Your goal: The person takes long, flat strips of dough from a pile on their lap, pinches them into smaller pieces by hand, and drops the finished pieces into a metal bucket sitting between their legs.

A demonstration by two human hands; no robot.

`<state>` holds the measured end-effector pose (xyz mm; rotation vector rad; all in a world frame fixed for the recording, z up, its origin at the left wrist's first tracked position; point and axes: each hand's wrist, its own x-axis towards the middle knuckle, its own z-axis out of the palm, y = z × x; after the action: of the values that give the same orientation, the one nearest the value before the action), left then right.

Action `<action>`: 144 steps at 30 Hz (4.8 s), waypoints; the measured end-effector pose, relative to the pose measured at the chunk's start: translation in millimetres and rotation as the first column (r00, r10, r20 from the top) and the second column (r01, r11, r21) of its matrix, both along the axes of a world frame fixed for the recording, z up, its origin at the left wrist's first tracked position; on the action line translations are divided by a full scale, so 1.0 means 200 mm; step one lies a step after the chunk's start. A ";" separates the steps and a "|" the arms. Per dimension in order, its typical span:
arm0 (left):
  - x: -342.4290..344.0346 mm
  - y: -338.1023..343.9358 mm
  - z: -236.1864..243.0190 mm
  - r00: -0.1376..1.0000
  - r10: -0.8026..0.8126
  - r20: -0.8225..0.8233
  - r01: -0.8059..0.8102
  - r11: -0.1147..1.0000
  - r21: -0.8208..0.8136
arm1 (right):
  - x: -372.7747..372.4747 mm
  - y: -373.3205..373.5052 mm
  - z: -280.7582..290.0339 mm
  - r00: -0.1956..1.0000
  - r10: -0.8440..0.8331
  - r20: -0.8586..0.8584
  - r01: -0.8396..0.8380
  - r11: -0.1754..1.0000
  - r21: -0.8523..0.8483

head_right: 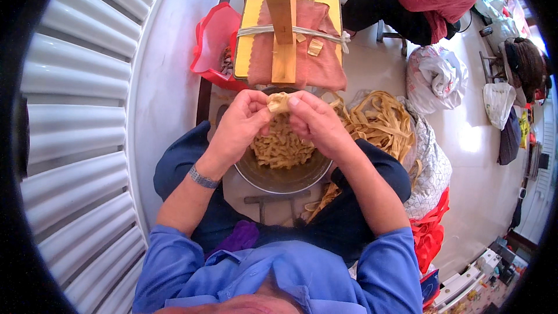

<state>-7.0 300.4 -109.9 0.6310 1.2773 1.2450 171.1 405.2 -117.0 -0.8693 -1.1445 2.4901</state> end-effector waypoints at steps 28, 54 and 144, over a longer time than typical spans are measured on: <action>0.04 -0.08 0.07 0.493 0.256 -0.831 0.165 0.911 0.379 | -0.04 -0.07 0.00 1.000 0.005 0.008 -0.008 0.917 0.400; -0.24 -0.11 0.12 0.986 0.164 -0.014 -0.158 0.968 0.195 | 0.02 0.00 0.07 0.996 -0.017 0.088 -0.025 0.890 0.454; 0.01 0.13 0.03 0.736 -0.117 0.667 -0.014 0.982 0.188 | -0.02 0.00 0.17 0.988 -0.039 0.153 -0.156 -0.372 0.915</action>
<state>-4.2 325.6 -103.2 0.2765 0.5288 1.3787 167.8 405.4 -82.8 -0.2364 -2.5904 0.3847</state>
